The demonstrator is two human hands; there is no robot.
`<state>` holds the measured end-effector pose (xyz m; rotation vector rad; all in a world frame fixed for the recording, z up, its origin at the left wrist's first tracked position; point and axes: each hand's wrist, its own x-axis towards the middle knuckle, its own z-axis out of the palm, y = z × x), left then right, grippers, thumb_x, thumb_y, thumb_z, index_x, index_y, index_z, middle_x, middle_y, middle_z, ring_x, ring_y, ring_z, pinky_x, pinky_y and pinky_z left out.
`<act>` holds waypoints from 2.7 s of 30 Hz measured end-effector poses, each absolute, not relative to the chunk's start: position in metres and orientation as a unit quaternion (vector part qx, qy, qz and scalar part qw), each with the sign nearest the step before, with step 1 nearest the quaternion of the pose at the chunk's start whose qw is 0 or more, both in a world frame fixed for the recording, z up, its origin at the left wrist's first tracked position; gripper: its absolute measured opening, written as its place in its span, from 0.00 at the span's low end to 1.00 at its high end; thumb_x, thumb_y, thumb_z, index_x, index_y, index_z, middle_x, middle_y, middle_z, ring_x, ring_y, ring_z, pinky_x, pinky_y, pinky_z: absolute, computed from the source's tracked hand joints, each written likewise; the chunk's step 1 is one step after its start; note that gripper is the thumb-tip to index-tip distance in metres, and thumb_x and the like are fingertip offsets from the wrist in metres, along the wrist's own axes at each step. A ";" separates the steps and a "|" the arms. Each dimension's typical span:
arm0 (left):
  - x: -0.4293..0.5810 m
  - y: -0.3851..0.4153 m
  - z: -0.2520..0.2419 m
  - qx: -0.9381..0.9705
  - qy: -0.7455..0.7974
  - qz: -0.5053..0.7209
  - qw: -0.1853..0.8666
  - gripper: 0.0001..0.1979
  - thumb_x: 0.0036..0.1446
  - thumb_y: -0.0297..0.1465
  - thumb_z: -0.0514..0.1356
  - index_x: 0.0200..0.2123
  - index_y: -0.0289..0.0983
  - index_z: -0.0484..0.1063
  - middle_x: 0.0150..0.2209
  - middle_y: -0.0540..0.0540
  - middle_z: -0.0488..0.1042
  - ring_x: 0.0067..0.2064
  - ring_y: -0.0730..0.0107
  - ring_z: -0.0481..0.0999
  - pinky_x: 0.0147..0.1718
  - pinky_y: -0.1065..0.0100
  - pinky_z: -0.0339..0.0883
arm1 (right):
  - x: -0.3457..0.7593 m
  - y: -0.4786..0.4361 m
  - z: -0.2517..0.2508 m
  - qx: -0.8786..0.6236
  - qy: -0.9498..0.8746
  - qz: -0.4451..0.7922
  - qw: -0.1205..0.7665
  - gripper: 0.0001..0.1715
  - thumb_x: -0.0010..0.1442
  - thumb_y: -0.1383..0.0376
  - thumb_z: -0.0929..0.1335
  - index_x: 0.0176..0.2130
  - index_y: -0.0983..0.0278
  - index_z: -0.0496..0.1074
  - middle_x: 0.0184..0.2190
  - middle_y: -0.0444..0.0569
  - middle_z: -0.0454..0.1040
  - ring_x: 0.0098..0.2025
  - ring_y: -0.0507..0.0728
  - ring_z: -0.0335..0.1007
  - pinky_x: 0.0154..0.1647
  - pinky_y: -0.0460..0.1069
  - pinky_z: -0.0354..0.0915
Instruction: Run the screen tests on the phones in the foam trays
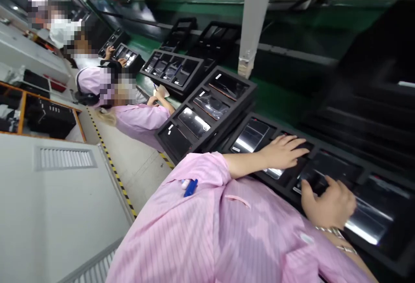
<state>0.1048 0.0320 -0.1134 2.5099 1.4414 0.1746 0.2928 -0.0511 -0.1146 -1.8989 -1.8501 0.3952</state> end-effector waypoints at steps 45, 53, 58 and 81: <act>0.029 0.033 -0.075 0.783 0.597 0.056 0.164 0.29 0.62 0.50 0.62 0.64 0.47 0.70 0.75 0.40 0.52 0.75 0.32 0.45 0.68 0.25 0.27 | 0.319 -0.011 -0.104 -0.733 -0.644 0.159 0.150 0.28 0.67 0.47 0.64 0.58 0.58 0.75 0.74 0.60 0.47 0.72 0.82 0.43 0.64 0.86 0.34; 0.019 0.033 -0.054 0.785 0.588 0.164 0.106 0.38 0.64 0.54 0.57 0.70 0.40 0.61 0.75 0.36 0.48 0.77 0.41 0.38 0.71 0.35 0.28 | 0.306 -0.022 -0.070 -0.658 -0.723 0.112 0.179 0.38 0.70 0.47 0.60 0.70 0.61 0.57 0.73 0.60 0.53 0.75 0.75 0.41 0.70 0.78 0.32; 0.022 -0.005 -0.083 0.785 0.593 0.102 0.148 0.36 0.64 0.53 0.58 0.69 0.42 0.61 0.75 0.36 0.50 0.77 0.40 0.41 0.72 0.34 0.32 | 0.297 -0.050 -0.102 -0.650 -0.725 0.157 0.168 0.39 0.68 0.49 0.60 0.69 0.65 0.56 0.70 0.62 0.58 0.74 0.74 0.43 0.71 0.79 0.34; -0.029 -0.016 -0.094 0.700 0.681 0.182 0.114 0.38 0.67 0.49 0.54 0.71 0.33 0.50 0.72 0.28 0.53 0.75 0.54 0.51 0.72 0.49 0.46 | 0.298 -0.052 -0.107 -0.650 -0.726 0.135 0.179 0.40 0.68 0.45 0.59 0.67 0.69 0.60 0.68 0.66 0.59 0.72 0.75 0.47 0.71 0.77 0.38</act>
